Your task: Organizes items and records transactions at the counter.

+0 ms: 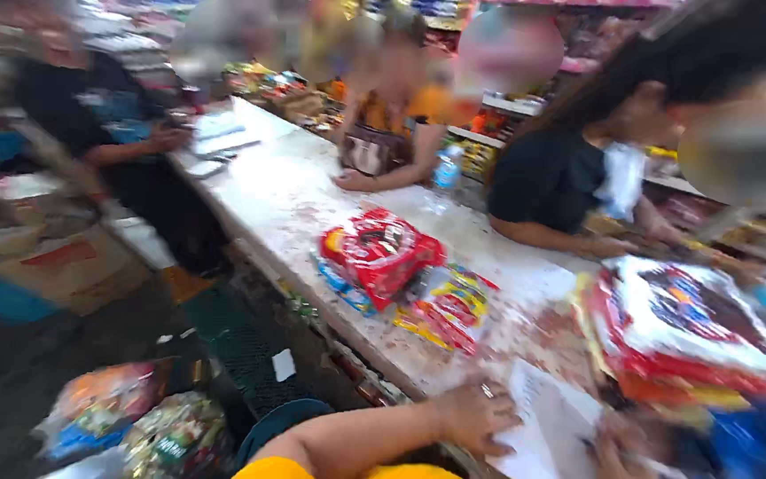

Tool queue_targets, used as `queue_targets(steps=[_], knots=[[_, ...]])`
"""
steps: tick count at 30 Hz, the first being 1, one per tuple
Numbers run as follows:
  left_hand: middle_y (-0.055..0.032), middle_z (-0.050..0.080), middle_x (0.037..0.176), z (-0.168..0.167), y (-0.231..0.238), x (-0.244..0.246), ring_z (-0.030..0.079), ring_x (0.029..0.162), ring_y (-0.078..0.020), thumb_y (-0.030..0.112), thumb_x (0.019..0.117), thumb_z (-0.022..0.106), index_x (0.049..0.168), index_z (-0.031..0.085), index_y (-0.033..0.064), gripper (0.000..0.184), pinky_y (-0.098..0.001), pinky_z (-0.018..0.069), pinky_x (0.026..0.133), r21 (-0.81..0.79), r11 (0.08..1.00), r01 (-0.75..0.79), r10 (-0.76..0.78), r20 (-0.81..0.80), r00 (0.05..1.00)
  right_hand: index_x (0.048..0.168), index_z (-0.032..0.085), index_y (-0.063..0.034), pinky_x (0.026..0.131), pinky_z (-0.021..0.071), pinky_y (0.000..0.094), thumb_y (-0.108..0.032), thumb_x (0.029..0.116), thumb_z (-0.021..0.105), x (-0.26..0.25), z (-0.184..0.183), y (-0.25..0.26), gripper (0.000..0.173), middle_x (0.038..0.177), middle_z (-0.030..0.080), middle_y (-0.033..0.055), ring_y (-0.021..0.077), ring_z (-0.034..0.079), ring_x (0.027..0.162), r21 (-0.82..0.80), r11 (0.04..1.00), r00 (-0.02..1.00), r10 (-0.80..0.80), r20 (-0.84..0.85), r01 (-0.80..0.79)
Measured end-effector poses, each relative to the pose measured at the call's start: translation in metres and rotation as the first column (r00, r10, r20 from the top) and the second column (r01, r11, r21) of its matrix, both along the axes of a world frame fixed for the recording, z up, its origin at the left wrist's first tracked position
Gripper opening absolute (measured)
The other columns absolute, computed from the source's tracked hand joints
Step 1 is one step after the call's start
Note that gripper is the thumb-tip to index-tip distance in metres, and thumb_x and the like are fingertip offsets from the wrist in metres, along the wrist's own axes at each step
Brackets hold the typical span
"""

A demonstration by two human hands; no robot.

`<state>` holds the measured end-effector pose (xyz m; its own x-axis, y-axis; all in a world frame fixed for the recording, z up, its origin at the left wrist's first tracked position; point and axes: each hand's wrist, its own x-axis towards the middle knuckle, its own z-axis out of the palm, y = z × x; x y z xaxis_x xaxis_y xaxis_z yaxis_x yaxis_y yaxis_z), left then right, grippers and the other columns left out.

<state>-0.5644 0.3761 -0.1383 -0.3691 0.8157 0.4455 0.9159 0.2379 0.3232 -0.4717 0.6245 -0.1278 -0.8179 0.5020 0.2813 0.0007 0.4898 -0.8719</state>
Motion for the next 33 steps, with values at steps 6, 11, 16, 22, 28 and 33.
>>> queue_targets(steps=[6,11,16,22,28,33], knots=[[-0.0138,0.055,0.151,0.01,0.023,0.018,0.045,0.145,-0.034,0.053,0.093,0.066,0.141,0.061,0.0113,0.064,-0.0572,0.0343,0.119,-0.164,0.95,0.266,-0.253,0.097,0.963,0.096,0.069,0.0051,0.066,0.0548,0.0224,-0.014,0.0996,0.059,-0.011,0.005,0.002,0.022,0.078,0.066,0.0012,0.001,0.061,0.068,-0.047,0.998,0.999,-0.05,-0.009,0.049],[-0.0179,0.047,0.157,0.007,0.04,0.029,0.044,0.146,-0.0351,0.053,0.0924,0.066,0.145,0.055,0.0084,0.07,-0.054,0.0358,0.119,-0.245,0.905,0.348,-0.339,0.081,0.937,0.093,0.069,0.004,0.066,0.054,0.0233,-0.015,0.0997,0.06,-0.01,0.007,0.006,0.022,0.074,0.065,0.0006,0.002,0.06,0.067,-0.09,0.995,0.999,-0.035,0.019,0.036],[-0.0203,0.039,0.161,0.01,0.054,0.032,0.036,0.15,-0.0385,0.052,0.0914,0.069,0.15,0.05,0.0111,0.074,-0.0567,0.0297,0.121,-0.278,0.893,0.354,-0.333,0.121,0.935,0.087,0.066,0.0003,0.062,0.051,0.0208,-0.015,0.0999,0.062,-0.009,0.007,0.005,0.02,0.068,0.06,-0.0037,0.0002,0.056,0.061,-0.132,0.991,1.0,-0.028,-0.007,0.027],[-0.0195,0.034,0.164,0.003,0.06,0.029,0.03,0.153,-0.0376,0.048,0.0986,0.058,0.153,0.047,0.0154,0.065,-0.0581,0.0245,0.123,-0.284,0.895,0.343,-0.335,0.078,0.939,0.084,0.067,-0.0036,0.06,0.0492,0.0161,-0.013,0.1038,0.055,-0.01,0.009,0.005,0.024,0.068,0.062,-0.0067,-0.0024,0.056,0.06,-0.251,0.968,0.996,-0.039,-0.078,0.019],[-0.019,0.038,0.162,0.0,0.058,0.028,0.034,0.152,-0.0371,0.043,0.0995,0.057,0.151,0.05,0.0156,0.059,-0.0566,0.0268,0.123,-0.246,0.909,0.337,-0.332,0.06,0.941,0.086,0.063,-0.0021,0.061,0.049,0.0201,-0.016,0.0994,0.064,-0.014,0.017,0.002,0.019,0.067,0.058,-0.0038,0.0008,0.055,0.061,-0.138,0.99,1.0,0.025,0.009,-0.023],[-0.0185,0.041,0.161,-0.001,0.058,0.029,0.036,0.151,-0.0362,0.045,0.1014,0.053,0.148,0.053,0.0154,0.055,-0.0554,0.0297,0.122,-0.224,0.918,0.327,-0.327,0.041,0.944,0.072,0.057,-0.0062,0.059,0.0457,0.0246,-0.025,0.0965,0.069,-0.021,0.011,0.003,0.033,0.06,0.052,-0.0042,0.0035,0.051,0.055,-0.059,0.998,0.989,0.028,0.148,-0.02]])
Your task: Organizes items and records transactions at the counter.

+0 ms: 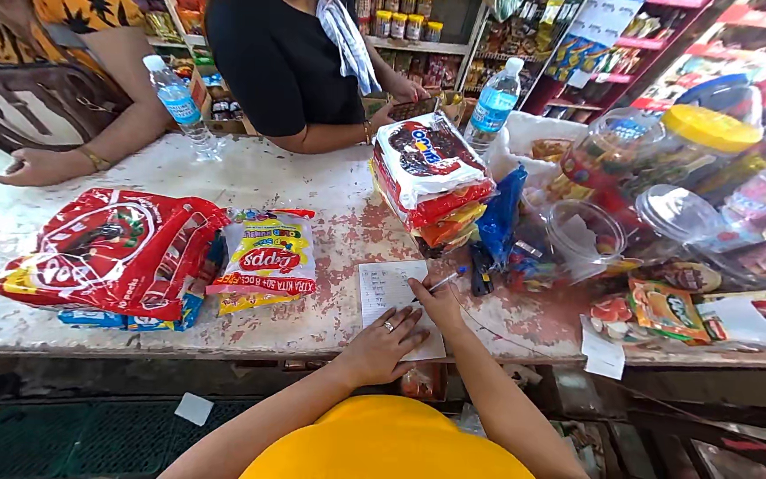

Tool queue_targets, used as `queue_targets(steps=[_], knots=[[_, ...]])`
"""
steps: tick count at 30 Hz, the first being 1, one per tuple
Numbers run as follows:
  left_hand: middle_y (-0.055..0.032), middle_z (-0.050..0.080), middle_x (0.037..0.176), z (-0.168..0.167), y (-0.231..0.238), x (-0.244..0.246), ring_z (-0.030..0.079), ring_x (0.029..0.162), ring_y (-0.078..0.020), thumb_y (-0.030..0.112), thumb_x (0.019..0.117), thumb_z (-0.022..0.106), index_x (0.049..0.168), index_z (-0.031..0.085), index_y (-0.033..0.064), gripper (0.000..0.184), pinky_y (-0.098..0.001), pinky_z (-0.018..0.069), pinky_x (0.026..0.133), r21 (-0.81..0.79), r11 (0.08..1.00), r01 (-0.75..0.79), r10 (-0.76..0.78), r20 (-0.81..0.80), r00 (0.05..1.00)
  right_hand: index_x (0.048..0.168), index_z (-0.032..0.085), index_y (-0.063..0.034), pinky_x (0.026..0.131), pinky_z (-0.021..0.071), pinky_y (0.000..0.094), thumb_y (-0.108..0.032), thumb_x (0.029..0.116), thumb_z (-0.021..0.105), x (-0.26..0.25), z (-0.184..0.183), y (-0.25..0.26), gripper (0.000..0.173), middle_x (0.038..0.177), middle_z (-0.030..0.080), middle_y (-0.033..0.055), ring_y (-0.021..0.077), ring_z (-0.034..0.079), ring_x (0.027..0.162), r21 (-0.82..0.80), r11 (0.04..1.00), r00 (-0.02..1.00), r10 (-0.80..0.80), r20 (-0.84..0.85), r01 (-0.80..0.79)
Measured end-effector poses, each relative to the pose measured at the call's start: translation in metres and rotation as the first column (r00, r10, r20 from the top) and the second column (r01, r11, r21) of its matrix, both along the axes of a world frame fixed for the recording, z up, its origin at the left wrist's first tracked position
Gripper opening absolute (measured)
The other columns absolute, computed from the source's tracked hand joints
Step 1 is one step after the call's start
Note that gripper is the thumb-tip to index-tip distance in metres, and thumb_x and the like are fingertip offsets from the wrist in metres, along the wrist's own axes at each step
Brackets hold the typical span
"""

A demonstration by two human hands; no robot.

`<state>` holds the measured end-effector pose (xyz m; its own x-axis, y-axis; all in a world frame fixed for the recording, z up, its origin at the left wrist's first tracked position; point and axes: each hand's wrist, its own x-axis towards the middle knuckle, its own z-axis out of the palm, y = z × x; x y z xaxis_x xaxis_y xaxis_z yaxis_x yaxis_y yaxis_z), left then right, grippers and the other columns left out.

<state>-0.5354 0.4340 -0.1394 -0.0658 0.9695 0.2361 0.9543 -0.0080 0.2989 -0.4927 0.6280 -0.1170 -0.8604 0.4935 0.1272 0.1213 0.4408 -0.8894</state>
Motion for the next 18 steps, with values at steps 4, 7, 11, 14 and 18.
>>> queue_targets(steps=[4,7,11,14,18], knots=[[-0.0186,0.042,0.16,-0.0003,0.0,0.0005,0.035,0.151,-0.0384,0.045,0.1005,0.055,0.148,0.053,0.0167,0.056,-0.0563,0.0293,0.122,0.001,1.0,-0.01,0.01,0.002,1.0,0.07,0.056,-0.0065,0.058,0.046,0.0246,-0.021,0.0954,0.071,-0.0019,-0.0005,0.0001,0.033,0.058,0.052,-0.0037,0.0039,0.051,0.054,0.002,1.0,1.0,-0.01,0.011,0.01],[-0.0182,0.043,0.159,-0.0004,0.0002,0.0014,0.035,0.15,-0.0389,0.045,0.0999,0.056,0.148,0.053,0.0169,0.055,-0.0568,0.03,0.121,0.011,1.0,-0.018,0.018,-0.013,1.0,0.07,0.057,-0.0051,0.059,0.0457,0.0272,-0.021,0.096,0.07,-0.003,0.0041,0.0,0.033,0.059,0.053,-0.0015,0.006,0.052,0.055,0.022,1.0,0.997,-0.009,0.072,0.007],[-0.0181,0.043,0.159,-0.0002,-0.001,0.0009,0.035,0.151,-0.0388,0.044,0.0997,0.057,0.148,0.054,0.0162,0.056,-0.0565,0.0305,0.121,0.013,1.0,-0.022,0.023,-0.024,0.999,0.067,0.054,-0.0062,0.057,0.0448,0.0244,-0.017,0.095,0.069,-0.003,0.0021,-0.0034,0.033,0.058,0.051,-0.0031,0.0041,0.051,0.054,0.018,0.999,0.999,-0.037,0.025,0.037],[-0.0183,0.042,0.16,0.0012,0.0009,0.0022,0.034,0.151,-0.0386,0.044,0.0999,0.056,0.149,0.053,0.0164,0.056,-0.0558,0.0292,0.122,-0.003,1.0,-0.015,0.015,-0.017,1.0,0.067,0.055,-0.006,0.057,0.0452,0.0228,-0.016,0.094,0.068,-0.0005,0.0004,-0.004,0.031,0.058,0.052,-0.0034,0.0024,0.052,0.054,0.041,0.998,0.998,-0.053,-0.016,0.053],[-0.018,0.041,0.161,0.0056,-0.0006,0.0047,0.032,0.152,-0.0379,0.041,0.0993,0.061,0.15,0.051,0.0168,0.057,-0.056,0.0262,0.124,-0.034,0.999,-0.025,0.026,0.048,0.999,0.078,0.065,-0.0001,0.064,0.05,0.028,-0.021,0.0957,0.064,0.0017,0.0023,-0.0052,0.028,0.068,0.06,0.0011,0.0059,0.056,0.062,0.092,0.995,0.998,-0.047,0.049,0.042]])
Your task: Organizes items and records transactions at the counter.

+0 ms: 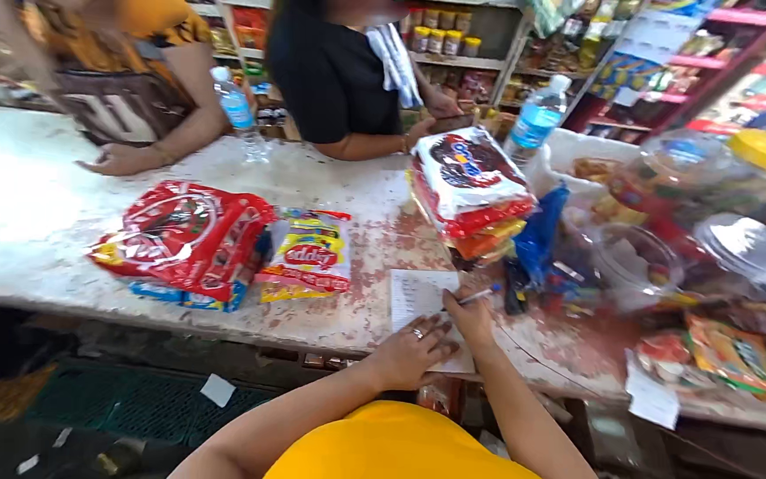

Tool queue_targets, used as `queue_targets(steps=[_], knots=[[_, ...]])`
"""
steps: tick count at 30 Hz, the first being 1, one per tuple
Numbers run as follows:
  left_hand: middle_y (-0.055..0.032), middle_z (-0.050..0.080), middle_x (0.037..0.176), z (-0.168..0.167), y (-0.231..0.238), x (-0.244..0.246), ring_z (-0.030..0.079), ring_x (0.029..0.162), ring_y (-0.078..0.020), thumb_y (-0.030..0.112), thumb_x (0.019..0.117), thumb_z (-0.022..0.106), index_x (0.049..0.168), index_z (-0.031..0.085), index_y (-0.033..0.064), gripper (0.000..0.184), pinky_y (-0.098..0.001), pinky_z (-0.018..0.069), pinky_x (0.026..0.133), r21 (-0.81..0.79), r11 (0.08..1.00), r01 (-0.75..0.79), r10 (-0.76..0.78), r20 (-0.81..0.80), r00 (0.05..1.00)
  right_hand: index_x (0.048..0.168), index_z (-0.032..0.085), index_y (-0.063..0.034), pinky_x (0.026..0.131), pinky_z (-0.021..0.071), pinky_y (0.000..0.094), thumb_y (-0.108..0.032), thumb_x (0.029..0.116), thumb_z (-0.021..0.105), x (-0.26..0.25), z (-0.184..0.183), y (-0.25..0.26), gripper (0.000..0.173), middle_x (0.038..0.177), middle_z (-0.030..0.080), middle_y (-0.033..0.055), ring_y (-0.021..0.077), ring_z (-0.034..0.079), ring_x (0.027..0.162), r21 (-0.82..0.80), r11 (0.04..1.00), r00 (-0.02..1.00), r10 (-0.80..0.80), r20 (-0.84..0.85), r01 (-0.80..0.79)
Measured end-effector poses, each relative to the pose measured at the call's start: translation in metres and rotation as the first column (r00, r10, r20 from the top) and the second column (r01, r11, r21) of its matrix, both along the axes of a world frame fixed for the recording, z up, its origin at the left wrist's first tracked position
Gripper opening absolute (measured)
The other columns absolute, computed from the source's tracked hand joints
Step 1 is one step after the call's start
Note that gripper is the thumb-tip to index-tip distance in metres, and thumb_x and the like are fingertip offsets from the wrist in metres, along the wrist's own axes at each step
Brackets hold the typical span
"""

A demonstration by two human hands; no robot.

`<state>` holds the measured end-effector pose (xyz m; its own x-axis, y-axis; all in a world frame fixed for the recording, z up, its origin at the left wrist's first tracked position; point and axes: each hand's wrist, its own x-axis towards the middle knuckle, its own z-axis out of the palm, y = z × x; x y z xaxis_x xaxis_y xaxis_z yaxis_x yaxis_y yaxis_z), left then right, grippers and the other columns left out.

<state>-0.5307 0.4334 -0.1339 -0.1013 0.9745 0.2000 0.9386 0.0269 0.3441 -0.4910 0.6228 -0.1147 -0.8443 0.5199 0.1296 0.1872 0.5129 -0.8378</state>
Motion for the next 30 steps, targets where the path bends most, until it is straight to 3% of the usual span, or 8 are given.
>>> queue_targets(steps=[7,13,18,27,30], knots=[[-0.0193,0.044,0.158,-0.003,0.0,-0.001,0.035,0.151,-0.039,0.041,0.0998,0.06,0.148,0.053,0.014,0.056,-0.0551,0.029,0.123,0.045,0.999,0.014,-0.013,-0.022,1.0,0.07,0.058,-0.0066,0.056,0.0439,0.0209,-0.02,0.0934,0.065,-0.002,-0.01,-0.003,0.028,0.06,0.053,-0.006,-0.0001,0.05,0.055,0.033,0.999,0.994,-0.006,-0.106,0.01],[-0.0185,0.043,0.159,-0.004,-0.001,-0.001,0.034,0.151,-0.0377,0.044,0.1012,0.057,0.148,0.053,0.0147,0.055,-0.0549,0.0293,0.122,0.049,0.999,0.006,-0.005,-0.024,1.0,0.068,0.057,-0.0092,0.055,0.0411,0.0224,-0.022,0.0935,0.065,-0.002,-0.012,-0.003,0.029,0.058,0.05,-0.0075,0.0006,0.048,0.053,0.043,0.999,0.994,-0.01,-0.109,0.014],[-0.0188,0.043,0.159,-0.006,-0.001,-0.002,0.034,0.151,-0.038,0.042,0.0997,0.059,0.148,0.053,0.0156,0.056,-0.0548,0.0292,0.122,0.051,0.999,0.013,-0.011,-0.036,0.999,0.066,0.054,-0.0085,0.054,0.0387,0.0181,-0.015,0.0904,0.065,-0.002,-0.006,-0.003,0.027,0.058,0.048,-0.0085,-0.0028,0.045,0.053,0.036,0.999,0.996,0.014,-0.092,-0.011],[-0.0184,0.042,0.16,-0.004,-0.001,-0.003,0.033,0.152,-0.0373,0.042,0.0993,0.06,0.149,0.052,0.0163,0.056,-0.0548,0.0283,0.123,0.035,0.999,0.014,-0.013,-0.028,1.0,0.067,0.053,-0.0101,0.054,0.0375,0.0206,-0.016,0.0913,0.063,-0.003,0.0,-0.001,0.027,0.058,0.046,-0.0084,-0.001,0.044,0.054,0.031,1.0,1.0,-0.004,-0.016,0.004],[-0.0184,0.043,0.159,-0.001,-0.001,-0.003,0.033,0.152,-0.0382,0.039,0.0979,0.063,0.148,0.054,0.0149,0.056,-0.0566,0.0285,0.123,0.03,0.999,0.011,-0.011,0.014,1.0,0.071,0.056,-0.0062,0.056,0.0407,0.024,-0.017,0.0922,0.063,-0.004,0.0,-0.002,0.025,0.061,0.049,-0.0051,0.0022,0.047,0.056,0.006,1.0,1.0,-0.023,-0.018,0.023]])
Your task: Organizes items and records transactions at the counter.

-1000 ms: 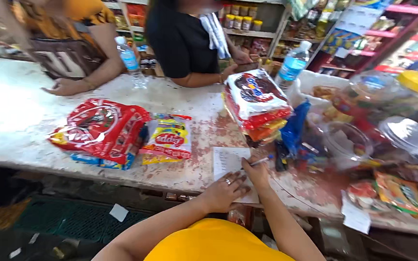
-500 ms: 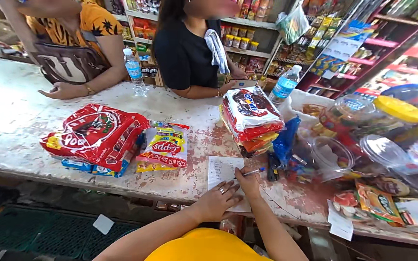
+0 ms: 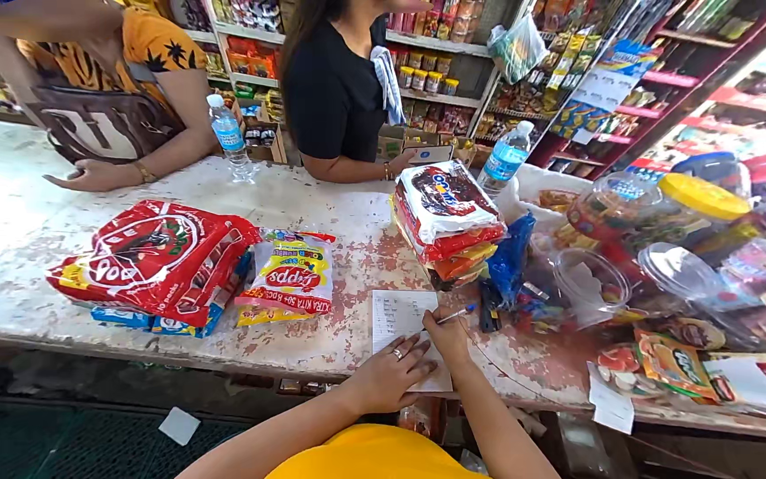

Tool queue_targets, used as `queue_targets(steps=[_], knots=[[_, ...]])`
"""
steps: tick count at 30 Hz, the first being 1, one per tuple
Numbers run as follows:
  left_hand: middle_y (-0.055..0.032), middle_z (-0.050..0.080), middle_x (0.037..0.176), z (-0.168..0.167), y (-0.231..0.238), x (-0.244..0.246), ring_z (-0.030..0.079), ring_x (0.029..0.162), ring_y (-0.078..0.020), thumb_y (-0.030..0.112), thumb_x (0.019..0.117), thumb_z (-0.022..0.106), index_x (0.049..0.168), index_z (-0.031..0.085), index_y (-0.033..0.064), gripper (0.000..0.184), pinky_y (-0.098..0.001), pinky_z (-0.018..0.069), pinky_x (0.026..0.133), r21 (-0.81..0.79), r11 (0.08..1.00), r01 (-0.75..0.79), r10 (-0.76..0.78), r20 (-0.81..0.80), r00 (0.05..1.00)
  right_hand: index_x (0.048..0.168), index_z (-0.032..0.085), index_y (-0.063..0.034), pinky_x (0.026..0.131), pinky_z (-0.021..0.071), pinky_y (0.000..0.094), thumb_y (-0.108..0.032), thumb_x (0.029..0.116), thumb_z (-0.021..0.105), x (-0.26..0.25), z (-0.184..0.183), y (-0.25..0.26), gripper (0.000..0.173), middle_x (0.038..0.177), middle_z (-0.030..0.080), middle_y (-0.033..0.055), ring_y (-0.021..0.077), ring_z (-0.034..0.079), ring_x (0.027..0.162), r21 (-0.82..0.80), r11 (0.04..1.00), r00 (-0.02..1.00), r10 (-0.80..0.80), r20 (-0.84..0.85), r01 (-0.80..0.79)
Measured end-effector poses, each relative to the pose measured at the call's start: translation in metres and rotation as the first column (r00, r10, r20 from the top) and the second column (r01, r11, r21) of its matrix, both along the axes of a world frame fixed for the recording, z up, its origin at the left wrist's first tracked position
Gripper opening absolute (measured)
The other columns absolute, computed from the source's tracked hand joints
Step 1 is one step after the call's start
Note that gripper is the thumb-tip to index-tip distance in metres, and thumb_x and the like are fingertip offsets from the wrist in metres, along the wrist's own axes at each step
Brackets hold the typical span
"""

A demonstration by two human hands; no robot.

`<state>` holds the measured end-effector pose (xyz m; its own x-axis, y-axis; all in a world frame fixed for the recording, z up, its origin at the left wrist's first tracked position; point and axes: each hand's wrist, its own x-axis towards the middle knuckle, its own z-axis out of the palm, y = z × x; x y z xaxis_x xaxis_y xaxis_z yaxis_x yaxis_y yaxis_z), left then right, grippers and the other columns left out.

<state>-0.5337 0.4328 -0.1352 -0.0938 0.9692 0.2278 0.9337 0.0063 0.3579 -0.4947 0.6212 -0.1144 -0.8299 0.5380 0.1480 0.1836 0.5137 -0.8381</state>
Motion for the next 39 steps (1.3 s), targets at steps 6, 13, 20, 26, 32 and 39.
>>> queue_targets(steps=[6,13,20,26,32,39], knots=[[-0.0183,0.042,0.16,-0.002,0.0,-0.001,0.033,0.152,-0.0383,0.04,0.0977,0.063,0.148,0.053,0.0158,0.057,-0.0562,0.0286,0.122,-0.005,1.0,0.001,-0.002,-0.017,1.0,0.067,0.054,-0.0087,0.054,0.0373,0.0196,-0.013,0.0903,0.063,0.0,-0.006,0.001,0.025,0.058,0.046,-0.008,-0.0013,0.044,0.054,0.026,0.999,0.997,0.037,-0.069,-0.036],[-0.0175,0.043,0.159,-0.005,-0.001,-0.001,0.033,0.152,-0.0377,0.042,0.0986,0.061,0.148,0.053,0.017,0.056,-0.0545,0.0293,0.122,0.016,1.0,0.007,-0.006,-0.047,0.999,0.077,0.061,-0.0051,0.055,0.0481,0.0197,-0.011,0.0975,0.064,-0.002,0.002,0.008,0.021,0.062,0.056,-0.0051,0.0021,0.053,0.054,-0.298,0.955,0.983,-0.053,-0.175,-0.001],[-0.0169,0.045,0.158,-0.005,-0.001,-0.001,0.036,0.15,-0.0379,0.042,0.0969,0.062,0.147,0.054,0.0168,0.057,-0.0584,0.0306,0.12,0.033,0.999,-0.001,0.003,-0.063,0.998,0.072,0.056,-0.0075,0.057,0.0448,0.0189,-0.019,0.0967,0.068,-0.015,0.005,0.003,0.029,0.059,0.052,-0.0068,-0.0001,0.05,0.054,-0.123,0.99,0.996,0.067,-0.06,-0.074],[-0.0152,0.046,0.158,-0.004,-0.001,-0.001,0.037,0.15,-0.0372,0.044,0.0974,0.061,0.147,0.054,0.0188,0.056,-0.0601,0.0301,0.12,0.034,0.999,-0.012,0.014,-0.061,0.998,0.068,0.054,-0.0095,0.056,0.0437,0.0185,-0.016,0.0953,0.066,-0.016,0.0,0.0,0.031,0.057,0.051,-0.0074,-0.0007,0.05,0.053,-0.095,0.993,0.996,0.059,-0.07,-0.065],[-0.0156,0.046,0.158,-0.002,0.0,-0.002,0.036,0.15,-0.0378,0.042,0.0961,0.064,0.146,0.055,0.0178,0.056,-0.0621,0.0296,0.12,0.02,1.0,-0.009,0.009,-0.031,0.999,0.068,0.056,-0.0068,0.057,0.0442,0.0213,-0.016,0.0942,0.064,-0.017,0.001,0.001,0.029,0.058,0.051,-0.0059,0.0008,0.05,0.054,-0.047,0.998,0.998,0.045,-0.052,-0.048],[-0.0142,0.049,0.156,-0.004,0.002,0.0,0.039,0.149,-0.0368,0.046,0.0982,0.059,0.145,0.057,0.0188,0.054,-0.0624,0.0329,0.118,0.042,0.999,-0.017,0.02,-0.07,0.997,0.075,0.064,-0.0005,0.061,0.0444,0.0304,-0.023,0.0945,0.063,-0.016,0.001,-0.001,0.03,0.063,0.056,0.0027,0.0096,0.053,0.06,0.119,0.992,0.998,0.04,0.045,-0.045]])
